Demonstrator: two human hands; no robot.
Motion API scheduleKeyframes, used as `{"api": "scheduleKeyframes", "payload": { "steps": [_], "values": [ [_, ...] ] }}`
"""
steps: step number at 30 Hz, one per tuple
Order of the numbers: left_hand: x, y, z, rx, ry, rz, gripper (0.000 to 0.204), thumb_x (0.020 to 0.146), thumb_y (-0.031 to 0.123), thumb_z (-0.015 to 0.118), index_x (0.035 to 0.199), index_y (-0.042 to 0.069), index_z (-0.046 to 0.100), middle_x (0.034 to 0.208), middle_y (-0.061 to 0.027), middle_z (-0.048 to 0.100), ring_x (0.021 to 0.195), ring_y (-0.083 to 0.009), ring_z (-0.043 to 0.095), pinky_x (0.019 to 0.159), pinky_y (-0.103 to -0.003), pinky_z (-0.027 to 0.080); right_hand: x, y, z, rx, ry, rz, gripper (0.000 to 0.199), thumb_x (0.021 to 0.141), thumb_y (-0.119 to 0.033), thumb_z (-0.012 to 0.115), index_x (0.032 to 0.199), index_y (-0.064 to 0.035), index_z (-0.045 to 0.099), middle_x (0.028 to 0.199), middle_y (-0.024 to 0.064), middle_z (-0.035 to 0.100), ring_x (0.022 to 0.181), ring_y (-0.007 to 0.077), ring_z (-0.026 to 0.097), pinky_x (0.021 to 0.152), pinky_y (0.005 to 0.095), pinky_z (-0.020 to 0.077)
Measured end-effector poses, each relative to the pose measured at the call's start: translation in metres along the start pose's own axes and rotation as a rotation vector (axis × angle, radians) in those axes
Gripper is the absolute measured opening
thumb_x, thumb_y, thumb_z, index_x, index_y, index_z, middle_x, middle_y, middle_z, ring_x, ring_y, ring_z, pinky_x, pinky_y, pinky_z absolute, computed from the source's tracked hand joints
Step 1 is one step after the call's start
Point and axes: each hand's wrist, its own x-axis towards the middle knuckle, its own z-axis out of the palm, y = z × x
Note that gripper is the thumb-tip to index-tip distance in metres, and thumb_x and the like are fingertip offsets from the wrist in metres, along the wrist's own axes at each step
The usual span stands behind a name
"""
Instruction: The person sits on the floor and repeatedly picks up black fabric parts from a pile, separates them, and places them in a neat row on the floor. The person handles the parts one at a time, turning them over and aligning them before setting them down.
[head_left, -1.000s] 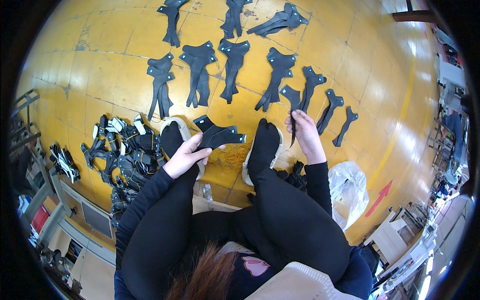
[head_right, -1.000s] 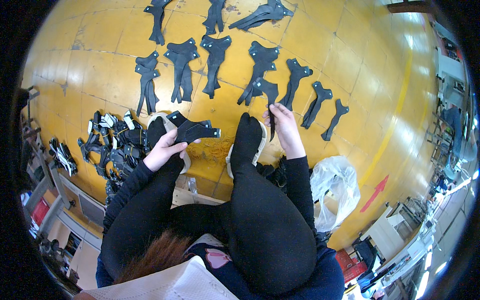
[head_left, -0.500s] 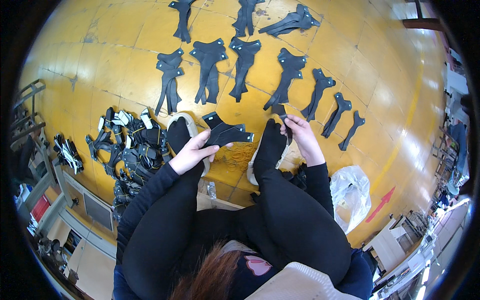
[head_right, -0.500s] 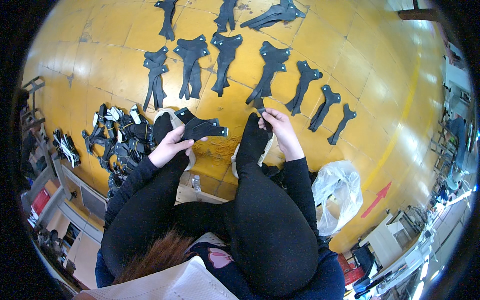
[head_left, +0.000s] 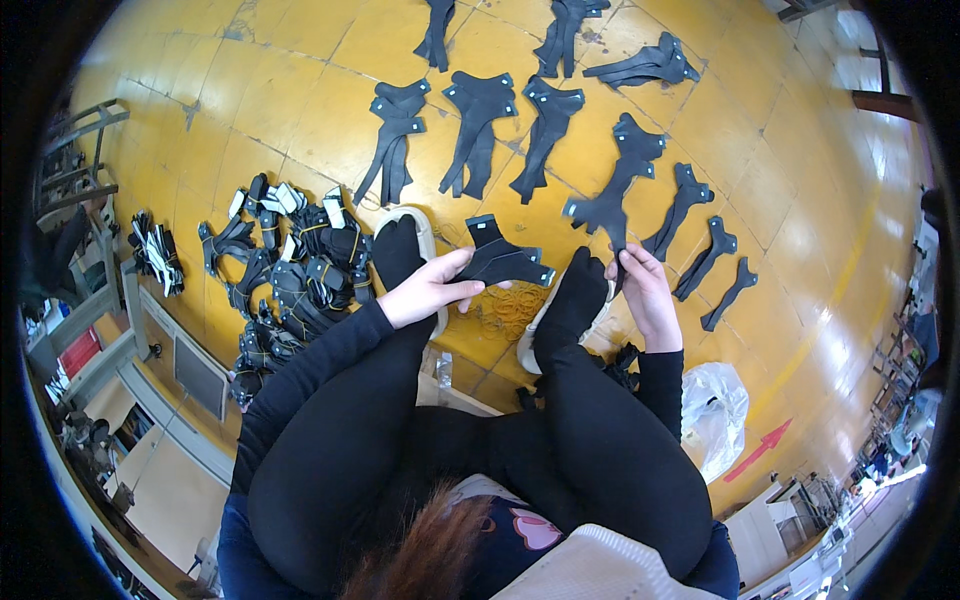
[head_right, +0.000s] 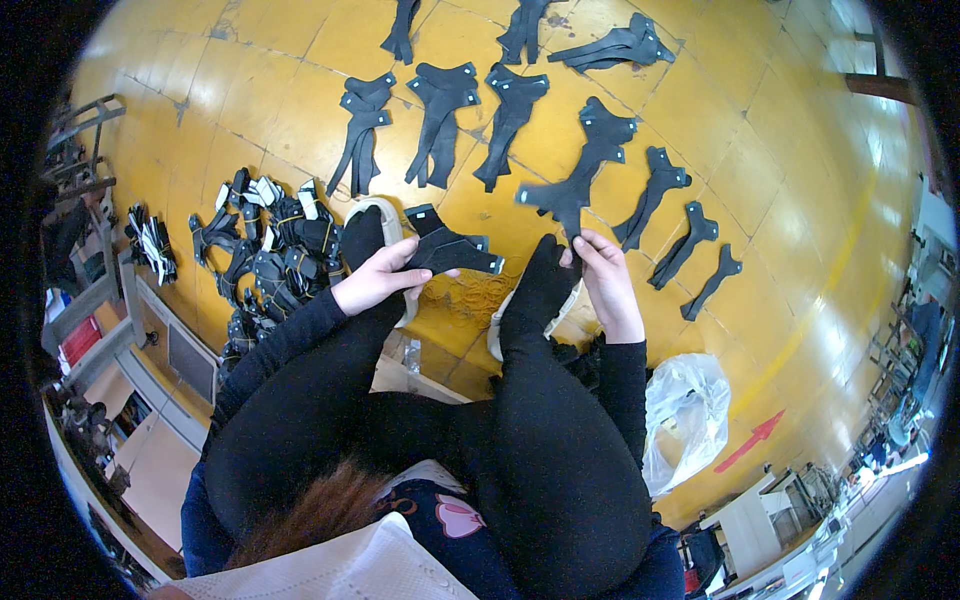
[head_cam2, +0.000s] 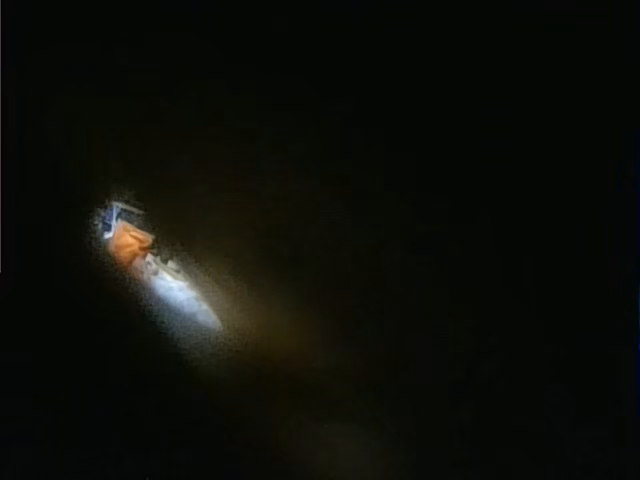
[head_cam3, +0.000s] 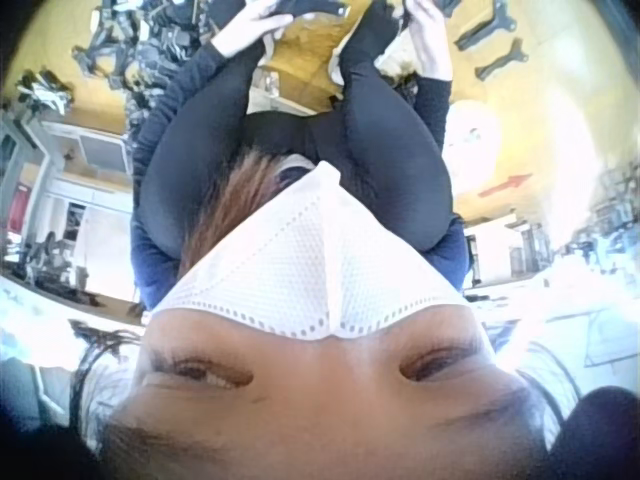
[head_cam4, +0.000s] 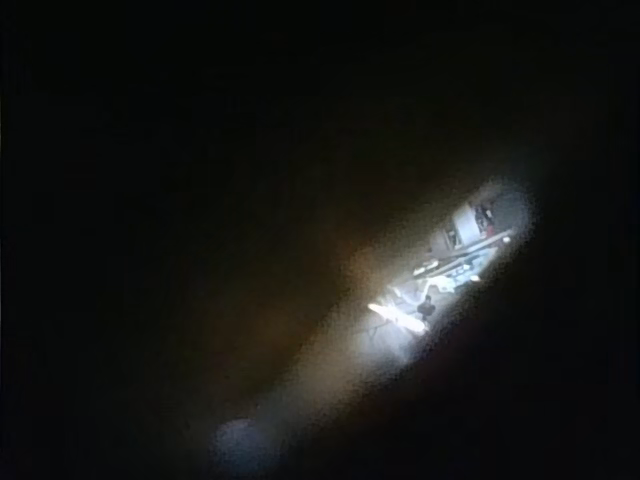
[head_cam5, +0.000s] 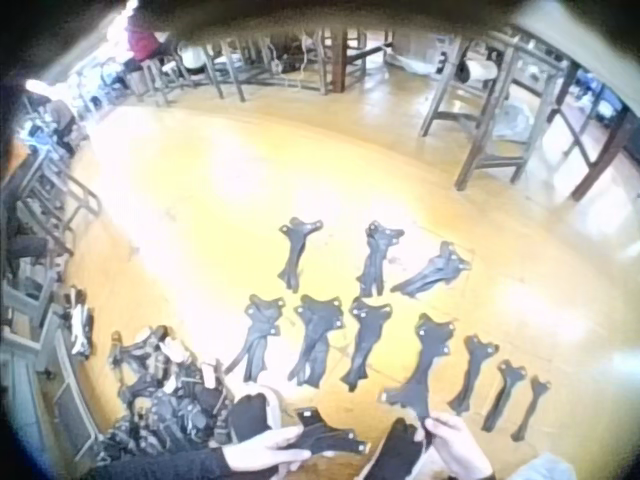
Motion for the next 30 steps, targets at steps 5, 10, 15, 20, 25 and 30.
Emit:
{"api": "scheduleKeyframes", "payload": {
  "steps": [5, 10, 15, 20, 25, 30],
  "values": [
    [0.003, 0.0, 0.0, 0.017, -0.036, 0.016, 0.044, 0.094, 0.005, 0.049, 0.137, 0.004, 0.036, 0.119, -0.0043, 0.06, 0.079, -0.0029, 0.052, 0.065, -0.019, 0.045, 0.007, 0.007, -0.012, -0.31, 0.052, 0.132, 0.017, 0.093, -0.013, 0.054, 0.102, 0.0005, 0.06, 0.078, 0.0036, 0.063, 0.075, 0.0111, 0.058, 0.074, 0.0237, 0.0444],
    [-0.002, 0.003, 0.001, 0.046, 0.018, 0.01, 0.041, 0.094, 0.006, 0.05, 0.133, 0.003, 0.04, 0.119, -0.0048, 0.06, 0.074, -0.0039, 0.05, 0.064, -0.019, 0.044, -0.003, 0.001, -0.005, -0.175, -0.013, 0.054, 0.018, 0.093, -0.015, 0.054, 0.1, 0.0001, 0.062, 0.076, 0.0035, 0.062, 0.073, 0.0114, 0.058, 0.073, 0.0237, 0.0434],
    [-0.001, 0.011, 0.005, 0.068, 0.029, 0.007, 0.041, 0.093, 0.007, 0.051, 0.133, 0.002, 0.04, 0.116, -0.0048, 0.061, 0.069, -0.0042, 0.046, 0.062, -0.02, 0.042, -0.014, 0.014, -0.027, -0.211, 0.003, 0.154, 0.021, 0.093, -0.015, 0.053, 0.101, 0.0017, 0.062, 0.073, 0.0037, 0.062, 0.07, 0.0117, 0.058, 0.072, 0.0235, 0.0437],
    [-0.002, 0.014, 0.006, 0.053, 0.042, 0.005, 0.04, 0.093, 0.005, 0.05, 0.132, 0.002, 0.04, 0.117, -0.0047, 0.061, 0.072, -0.0039, 0.048, 0.063, -0.019, 0.043, -0.033, 0.021, -0.039, -0.361, 0.032, 0.177, 0.02, 0.093, -0.017, 0.053, 0.094, 0.0009, 0.063, 0.074, 0.0038, 0.062, 0.071, 0.0113, 0.057, 0.072, 0.0241, 0.0437],
    [-0.003, 0.011, 0.004, 0.051, 0.077, -0.006, 0.04, 0.092, 0.004, 0.05, 0.131, 0.0, 0.041, 0.117, -0.0077, 0.062, 0.072, -0.0032, 0.048, 0.061, -0.019, 0.041, -0.055, 0.016, -0.035, 0.07, -0.002, 0.047, 0.021, 0.093, -0.016, 0.054, 0.097, 0.0025, 0.064, 0.08, 0.0044, 0.065, 0.072, 0.0113, 0.058, 0.073, 0.0228, 0.0434],
    [0.003, 0.011, 0.007, 0.067, 0.075, -0.047, 0.046, 0.09, 0.0, 0.048, 0.135, 0.002, 0.038, 0.117, -0.0091, 0.061, 0.066, -0.0064, 0.048, 0.061, -0.02, 0.043, -0.059, 0.035, -0.057, -0.456, 0.22, 0.303, 0.022, 0.092, -0.019, 0.055, 0.095, 0.0001, 0.066, 0.081, 0.0039, 0.065, 0.073, 0.0104, 0.057, 0.075, 0.0237, 0.0429]
  ]
}}
